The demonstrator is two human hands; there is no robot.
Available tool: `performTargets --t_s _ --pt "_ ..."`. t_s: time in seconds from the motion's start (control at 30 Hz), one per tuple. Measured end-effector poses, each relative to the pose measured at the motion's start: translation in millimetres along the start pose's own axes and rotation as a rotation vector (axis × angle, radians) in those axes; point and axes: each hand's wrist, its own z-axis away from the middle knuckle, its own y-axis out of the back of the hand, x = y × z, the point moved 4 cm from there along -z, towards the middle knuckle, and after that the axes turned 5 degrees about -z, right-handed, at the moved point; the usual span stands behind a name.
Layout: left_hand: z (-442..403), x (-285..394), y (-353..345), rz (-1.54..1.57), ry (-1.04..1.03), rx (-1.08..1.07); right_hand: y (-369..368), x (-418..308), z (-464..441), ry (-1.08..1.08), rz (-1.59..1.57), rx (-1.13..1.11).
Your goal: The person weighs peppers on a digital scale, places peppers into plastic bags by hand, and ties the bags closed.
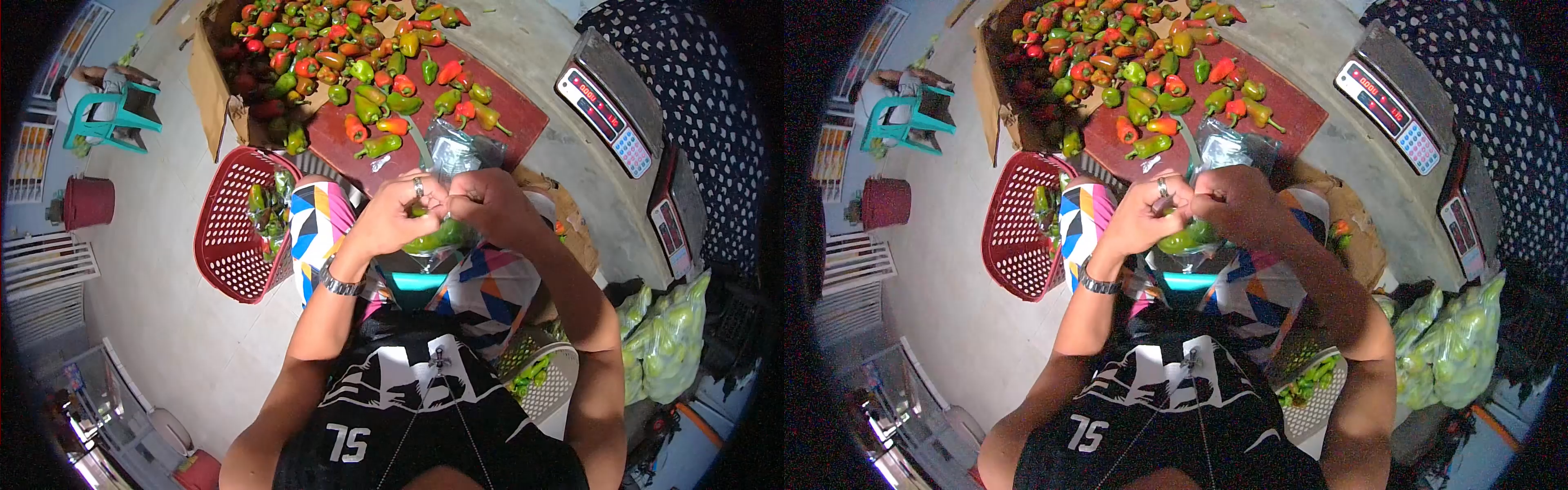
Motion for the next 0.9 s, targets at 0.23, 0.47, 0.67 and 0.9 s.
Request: performTargets --t_s 0.23,0.47,0.67,0.9 --pt "15 -11 1 0.089 0.174 0.046 -5 0 -9 -0.067 -0.015 -0.023" --pt "12 9 -3 -0.075 -0.082 0.040 -6 -4 1 -0.069 -0.220 -0.124" --pt "25 2 -6 0.212 -0.019 -0.063 7 -2 -12 -0.238 -0.579 -0.189" --pt "42 -13 -17 0.693 0.317 -0.096 -13 3 -22 -0.294 -1.014 -0.165"
